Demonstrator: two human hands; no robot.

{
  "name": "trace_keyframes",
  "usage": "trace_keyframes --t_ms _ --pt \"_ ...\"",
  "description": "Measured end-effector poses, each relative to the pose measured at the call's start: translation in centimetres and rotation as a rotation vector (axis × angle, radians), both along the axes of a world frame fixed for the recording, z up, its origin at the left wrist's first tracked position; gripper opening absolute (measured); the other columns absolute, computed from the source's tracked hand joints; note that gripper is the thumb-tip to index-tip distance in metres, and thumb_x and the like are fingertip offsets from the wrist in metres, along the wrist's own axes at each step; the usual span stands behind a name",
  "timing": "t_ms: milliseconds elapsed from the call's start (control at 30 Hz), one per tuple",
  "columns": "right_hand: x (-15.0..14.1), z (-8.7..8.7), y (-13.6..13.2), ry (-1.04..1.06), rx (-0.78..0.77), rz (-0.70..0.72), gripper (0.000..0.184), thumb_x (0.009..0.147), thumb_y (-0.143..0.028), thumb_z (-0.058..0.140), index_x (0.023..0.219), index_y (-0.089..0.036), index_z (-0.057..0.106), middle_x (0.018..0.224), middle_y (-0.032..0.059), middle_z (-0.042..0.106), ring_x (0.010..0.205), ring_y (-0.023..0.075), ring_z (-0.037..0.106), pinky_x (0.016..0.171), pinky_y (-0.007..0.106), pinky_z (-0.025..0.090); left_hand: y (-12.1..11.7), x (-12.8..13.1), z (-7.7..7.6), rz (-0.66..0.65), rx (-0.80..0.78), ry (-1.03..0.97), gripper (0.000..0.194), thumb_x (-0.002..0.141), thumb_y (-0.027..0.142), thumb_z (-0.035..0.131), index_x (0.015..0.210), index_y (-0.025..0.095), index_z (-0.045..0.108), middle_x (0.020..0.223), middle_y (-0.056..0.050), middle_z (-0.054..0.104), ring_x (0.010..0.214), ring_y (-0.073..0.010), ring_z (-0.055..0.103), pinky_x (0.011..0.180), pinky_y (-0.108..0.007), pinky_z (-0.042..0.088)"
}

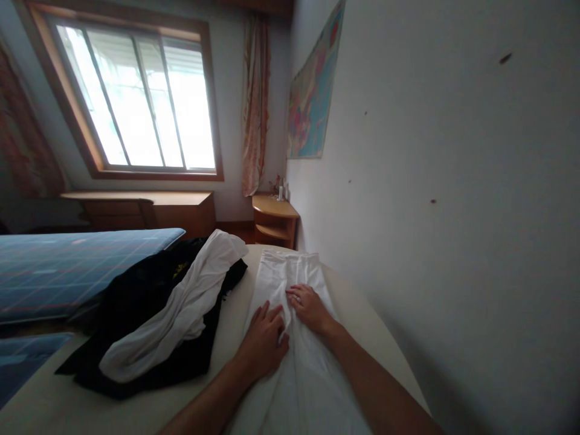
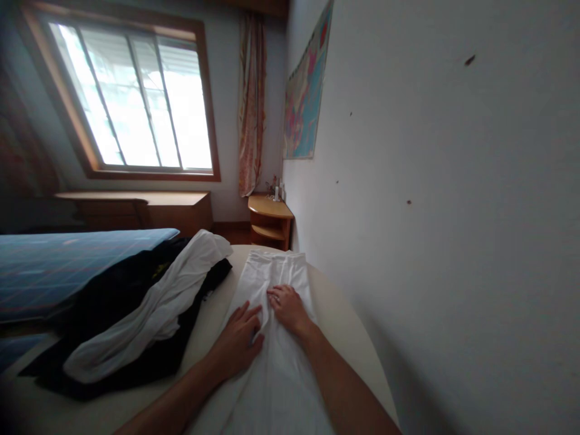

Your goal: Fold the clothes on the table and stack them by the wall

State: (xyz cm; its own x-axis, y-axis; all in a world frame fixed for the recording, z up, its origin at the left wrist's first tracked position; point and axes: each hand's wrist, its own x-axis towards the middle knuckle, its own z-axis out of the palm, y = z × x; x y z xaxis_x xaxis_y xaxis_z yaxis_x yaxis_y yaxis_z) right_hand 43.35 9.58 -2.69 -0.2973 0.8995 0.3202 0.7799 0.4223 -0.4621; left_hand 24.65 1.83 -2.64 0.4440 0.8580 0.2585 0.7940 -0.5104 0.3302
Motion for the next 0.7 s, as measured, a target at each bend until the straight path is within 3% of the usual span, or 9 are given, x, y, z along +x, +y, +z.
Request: trace_keyframes --t_ms 167,367,567,700 --pt "0.7 0.7 0.2 0.010 -0.029 -0.086 0.033 0.085 -0.014 0.047 0.104 -0.017 0.073 0.119 0.0103 0.066 0.121 0.0204 0.053 0.110 0.033 0.034 -0.1 -0.2 0.6 -0.023 0.001 -0.028 0.008 0.088 0.021 0.052 0.092 0.020 0.059 0.144 -0.007 0.052 0.144 -0.0313 0.031 0.119 -0.050 0.026" --pt "2.7 1.8 -1.6 -0.023 -0.080 0.161 0.027 0.084 -0.017 0.055 0.102 -0.024 0.073 0.132 0.0064 0.060 0.128 0.0212 0.048 0.112 0.037 0.034 -0.2 -0.2 0.5 -0.035 -0.025 -0.034 0.012 0.090 0.025 0.052 0.099 0.019 0.058 0.143 -0.008 0.053 0.143 -0.0323 0.033 0.118 -0.051 0.026" --pt "3.2 1.5 -1.6 0.014 -0.005 0.251 0.016 0.095 -0.026 0.052 0.096 -0.020 0.067 0.128 0.0096 0.062 0.125 0.0225 0.050 0.110 0.040 0.037 -0.1 0.0 0.3 -0.025 -0.053 -0.063 0.038 0.093 0.034 0.049 0.128 0.018 0.051 0.144 -0.010 0.052 0.143 -0.0350 0.030 0.116 -0.053 0.026" --pt "3.0 1.2 -1.3 0.054 0.022 0.272 0.017 0.098 -0.028 0.048 0.096 -0.020 0.063 0.124 0.0102 0.063 0.122 0.0221 0.052 0.108 0.040 0.039 0.4 0.9 1.3 0.049 -0.054 -0.040 0.044 0.096 0.038 0.047 0.133 0.014 0.051 0.133 -0.013 0.059 0.134 -0.0334 0.043 0.112 -0.049 0.031"
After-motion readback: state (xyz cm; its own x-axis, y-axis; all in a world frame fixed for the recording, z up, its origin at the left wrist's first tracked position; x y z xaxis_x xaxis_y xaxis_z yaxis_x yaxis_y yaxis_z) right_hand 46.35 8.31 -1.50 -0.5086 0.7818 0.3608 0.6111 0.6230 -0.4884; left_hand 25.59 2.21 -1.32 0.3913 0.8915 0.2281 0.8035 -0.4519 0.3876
